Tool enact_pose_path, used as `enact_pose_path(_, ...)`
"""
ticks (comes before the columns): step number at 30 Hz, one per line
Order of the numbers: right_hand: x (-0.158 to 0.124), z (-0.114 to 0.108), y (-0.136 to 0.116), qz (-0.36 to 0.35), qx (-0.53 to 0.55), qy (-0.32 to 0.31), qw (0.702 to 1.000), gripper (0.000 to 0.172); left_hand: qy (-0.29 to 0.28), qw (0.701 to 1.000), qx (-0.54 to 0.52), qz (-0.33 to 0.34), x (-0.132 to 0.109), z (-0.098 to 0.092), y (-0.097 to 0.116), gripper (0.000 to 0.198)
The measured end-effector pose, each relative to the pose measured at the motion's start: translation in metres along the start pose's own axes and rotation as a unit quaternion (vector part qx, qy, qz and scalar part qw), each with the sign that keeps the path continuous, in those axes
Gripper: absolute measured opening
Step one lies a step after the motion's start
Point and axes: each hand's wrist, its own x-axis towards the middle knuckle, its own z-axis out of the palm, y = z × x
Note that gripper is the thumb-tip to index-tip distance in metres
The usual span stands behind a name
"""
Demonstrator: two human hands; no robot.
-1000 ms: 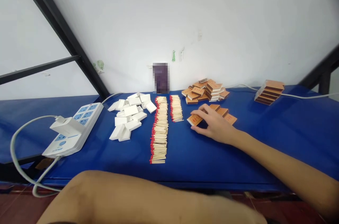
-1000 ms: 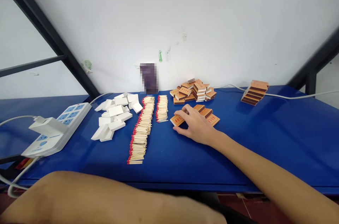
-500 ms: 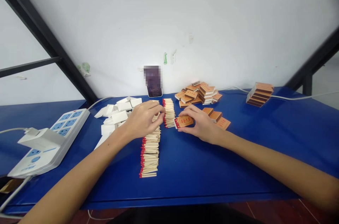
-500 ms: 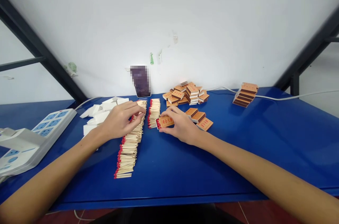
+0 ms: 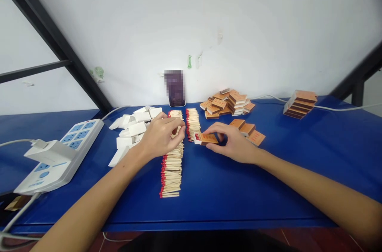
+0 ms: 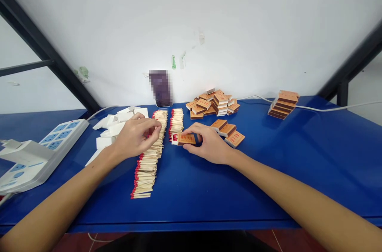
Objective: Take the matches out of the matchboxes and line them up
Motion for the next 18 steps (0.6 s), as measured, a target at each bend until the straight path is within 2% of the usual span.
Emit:
enact_pose_path(4, -0.001, 0.0, -0.005, 0.014, -0.035, -0.056, 0.998, 0.021, -0.01, 0.999, 0.02, 0.031, -0.002, 0.002, -0.003, 0.025)
enact_pose_path(10, -0.004, 0.0, -0.009, -0.031, -0.135, -0.053, 0.989, 0.02, -0.003, 0.998, 0.052, 0.03, -0.003, -0.001, -0.006, 0.027)
enact_pose_path(15, 0.003, -0.004, -0.009, -0.044, -0.088, -0.102, 0.99, 0.024, -0.024, 0.998, 0.043, 0.043, -0.001, -0.003, -0.003, 0.026)
enact_pose_path(18, 0.012, 0.0, 0.0, -0.045, -0.09, -0.088, 0.991, 0.029, -0.055, 0.996, 0.053, 0.036, 0.001, -0.002, 0.0, 0.026)
